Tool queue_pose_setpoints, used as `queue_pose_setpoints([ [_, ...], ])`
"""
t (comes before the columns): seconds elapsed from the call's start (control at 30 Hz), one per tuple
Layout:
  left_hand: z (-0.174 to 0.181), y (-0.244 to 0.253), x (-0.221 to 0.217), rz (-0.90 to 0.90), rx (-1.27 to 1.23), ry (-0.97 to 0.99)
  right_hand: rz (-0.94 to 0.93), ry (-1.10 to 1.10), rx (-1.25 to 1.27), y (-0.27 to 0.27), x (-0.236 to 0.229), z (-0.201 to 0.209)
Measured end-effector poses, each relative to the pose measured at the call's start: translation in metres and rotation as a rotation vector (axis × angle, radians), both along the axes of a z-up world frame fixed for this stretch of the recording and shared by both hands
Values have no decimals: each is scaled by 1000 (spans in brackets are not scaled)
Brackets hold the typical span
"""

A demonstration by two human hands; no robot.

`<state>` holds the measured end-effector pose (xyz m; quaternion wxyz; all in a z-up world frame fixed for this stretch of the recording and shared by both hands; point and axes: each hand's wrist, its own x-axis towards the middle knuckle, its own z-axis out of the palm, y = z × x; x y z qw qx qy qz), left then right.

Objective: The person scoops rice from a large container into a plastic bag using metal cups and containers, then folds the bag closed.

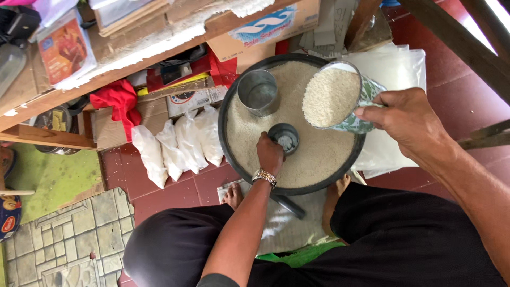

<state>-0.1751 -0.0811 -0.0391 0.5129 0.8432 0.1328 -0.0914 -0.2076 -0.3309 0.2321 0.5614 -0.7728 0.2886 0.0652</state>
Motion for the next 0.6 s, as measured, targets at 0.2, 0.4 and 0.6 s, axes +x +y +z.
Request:
queue_pose_setpoints([
  [0.2, -55, -5, 2, -8, 216, -236, 72, -63, -40, 1, 0, -10],
  [0.4, -53, -6, -2, -34, 296, -204, 173, -85, -130, 9, -3, 7],
  [0.6, -35, 6, 5, -60, 224, -140, 250, -63, -224, 13, -2, 9],
])
